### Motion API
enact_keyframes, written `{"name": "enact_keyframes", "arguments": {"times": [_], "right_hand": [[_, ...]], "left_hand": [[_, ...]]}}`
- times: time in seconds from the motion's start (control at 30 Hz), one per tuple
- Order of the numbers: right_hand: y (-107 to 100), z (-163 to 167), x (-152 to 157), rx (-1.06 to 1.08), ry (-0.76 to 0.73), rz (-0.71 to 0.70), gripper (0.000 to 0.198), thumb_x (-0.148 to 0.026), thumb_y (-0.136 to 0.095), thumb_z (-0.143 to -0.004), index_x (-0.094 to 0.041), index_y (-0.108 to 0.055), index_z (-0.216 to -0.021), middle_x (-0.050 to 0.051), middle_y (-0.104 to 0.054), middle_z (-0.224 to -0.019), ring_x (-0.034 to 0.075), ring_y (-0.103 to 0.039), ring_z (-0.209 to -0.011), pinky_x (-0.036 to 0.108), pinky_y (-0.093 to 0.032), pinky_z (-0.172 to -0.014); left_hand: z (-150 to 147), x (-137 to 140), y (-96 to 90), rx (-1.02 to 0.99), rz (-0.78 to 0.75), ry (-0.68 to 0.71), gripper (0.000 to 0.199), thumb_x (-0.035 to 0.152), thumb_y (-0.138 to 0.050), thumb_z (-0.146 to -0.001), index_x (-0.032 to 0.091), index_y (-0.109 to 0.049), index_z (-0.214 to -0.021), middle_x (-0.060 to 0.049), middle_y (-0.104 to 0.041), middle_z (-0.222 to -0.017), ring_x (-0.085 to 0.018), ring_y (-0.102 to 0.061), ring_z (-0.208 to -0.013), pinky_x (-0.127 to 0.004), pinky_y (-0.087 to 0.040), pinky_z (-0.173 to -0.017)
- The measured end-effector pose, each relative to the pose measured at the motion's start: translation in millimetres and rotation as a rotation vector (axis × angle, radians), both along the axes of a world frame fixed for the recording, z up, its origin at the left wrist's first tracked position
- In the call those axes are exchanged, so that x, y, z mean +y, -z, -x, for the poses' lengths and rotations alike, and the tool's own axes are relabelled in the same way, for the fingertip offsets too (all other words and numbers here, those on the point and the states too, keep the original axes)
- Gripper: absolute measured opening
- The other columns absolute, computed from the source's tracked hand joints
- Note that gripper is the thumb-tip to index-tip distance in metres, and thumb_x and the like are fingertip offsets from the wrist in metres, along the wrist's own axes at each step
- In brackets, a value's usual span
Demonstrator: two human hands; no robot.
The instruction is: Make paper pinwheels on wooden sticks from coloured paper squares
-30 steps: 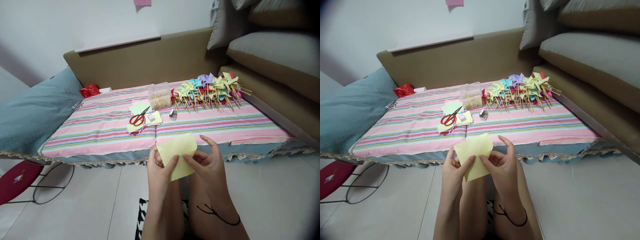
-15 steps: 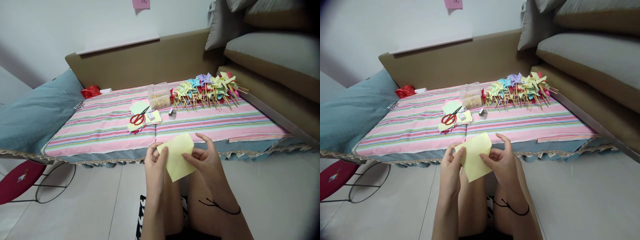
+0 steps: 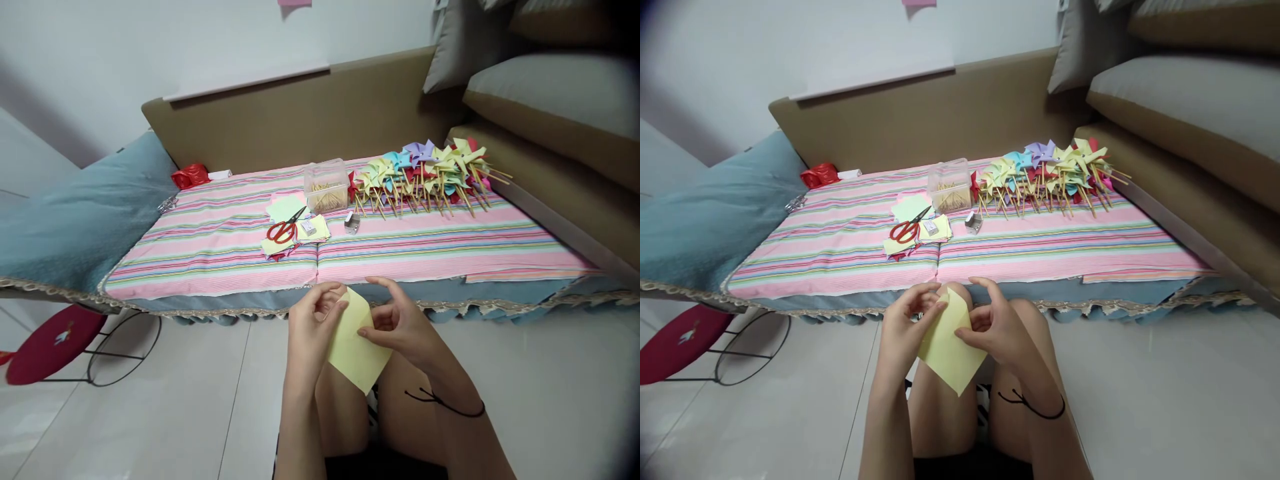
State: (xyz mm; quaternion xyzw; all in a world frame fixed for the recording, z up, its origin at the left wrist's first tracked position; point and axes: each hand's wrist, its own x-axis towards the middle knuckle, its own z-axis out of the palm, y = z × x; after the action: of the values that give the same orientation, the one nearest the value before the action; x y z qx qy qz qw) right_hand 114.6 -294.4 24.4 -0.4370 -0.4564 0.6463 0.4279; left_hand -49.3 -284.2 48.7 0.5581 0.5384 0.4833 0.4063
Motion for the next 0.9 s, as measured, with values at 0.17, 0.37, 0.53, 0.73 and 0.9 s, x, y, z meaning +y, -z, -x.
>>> {"name": "enact_keyframes", "arguments": {"times": [0.17,0.37,0.53,0.73,0.9], "right_hand": [[4.0,-1.1,1.7,0.042,0.067,0.012,0.077,-0.026,-0.078,-0.065,-0.024,-0.034,-0.129,-0.003,-0.07,-0.067,0.018,-0.066,-0.062,0.027,-0.048,-0.056],[2.3,-1.1,4.5,0.058,0.137,0.017,0.079,-0.03,-0.079,-0.065,-0.022,-0.034,-0.129,-0.002,-0.071,-0.067,0.018,-0.066,-0.06,0.026,-0.047,-0.054],[2.4,0.5,4.2,0.068,0.135,0.027,0.08,-0.03,-0.079,-0.064,-0.022,-0.034,-0.129,-0.001,-0.072,-0.069,0.018,-0.066,-0.061,0.026,-0.047,-0.055],[1.7,1.8,4.2,0.053,0.145,0.041,0.085,-0.034,-0.082,-0.061,-0.022,-0.033,-0.13,0.0,-0.073,-0.073,0.02,-0.068,-0.065,0.029,-0.05,-0.059],[1.8,2.0,4.6,0.044,0.168,0.041,0.087,-0.035,-0.082,-0.06,-0.022,-0.033,-0.131,0.001,-0.074,-0.073,0.021,-0.069,-0.066,0.03,-0.051,-0.06]], "left_hand": [[4.5,-1.3,-6.8,0.094,-0.166,0.149,0.01,0.023,-0.062,-0.082,0.023,-0.072,-0.077,-0.004,-0.07,-0.082,-0.018,-0.064,-0.08,-0.029,-0.047,-0.075],[12.3,-1.5,-9.4,0.053,-0.084,0.334,0.011,0.026,-0.064,-0.081,0.025,-0.075,-0.081,-0.008,-0.07,-0.096,-0.023,-0.063,-0.094,-0.035,-0.048,-0.083],[10.8,0.1,-0.9,0.008,-0.122,0.281,0.007,0.021,-0.066,-0.078,0.024,-0.073,-0.079,-0.007,-0.07,-0.089,-0.021,-0.064,-0.089,-0.034,-0.049,-0.083],[8.9,1.2,2.5,0.019,-0.061,0.188,0.011,0.022,-0.07,-0.073,0.022,-0.069,-0.085,-0.006,-0.07,-0.09,-0.022,-0.065,-0.089,-0.033,-0.048,-0.08],[6.4,2.2,4.6,0.06,-0.038,0.132,0.008,0.023,-0.072,-0.071,0.022,-0.069,-0.078,-0.004,-0.07,-0.084,-0.019,-0.064,-0.08,-0.03,-0.048,-0.075]]}}
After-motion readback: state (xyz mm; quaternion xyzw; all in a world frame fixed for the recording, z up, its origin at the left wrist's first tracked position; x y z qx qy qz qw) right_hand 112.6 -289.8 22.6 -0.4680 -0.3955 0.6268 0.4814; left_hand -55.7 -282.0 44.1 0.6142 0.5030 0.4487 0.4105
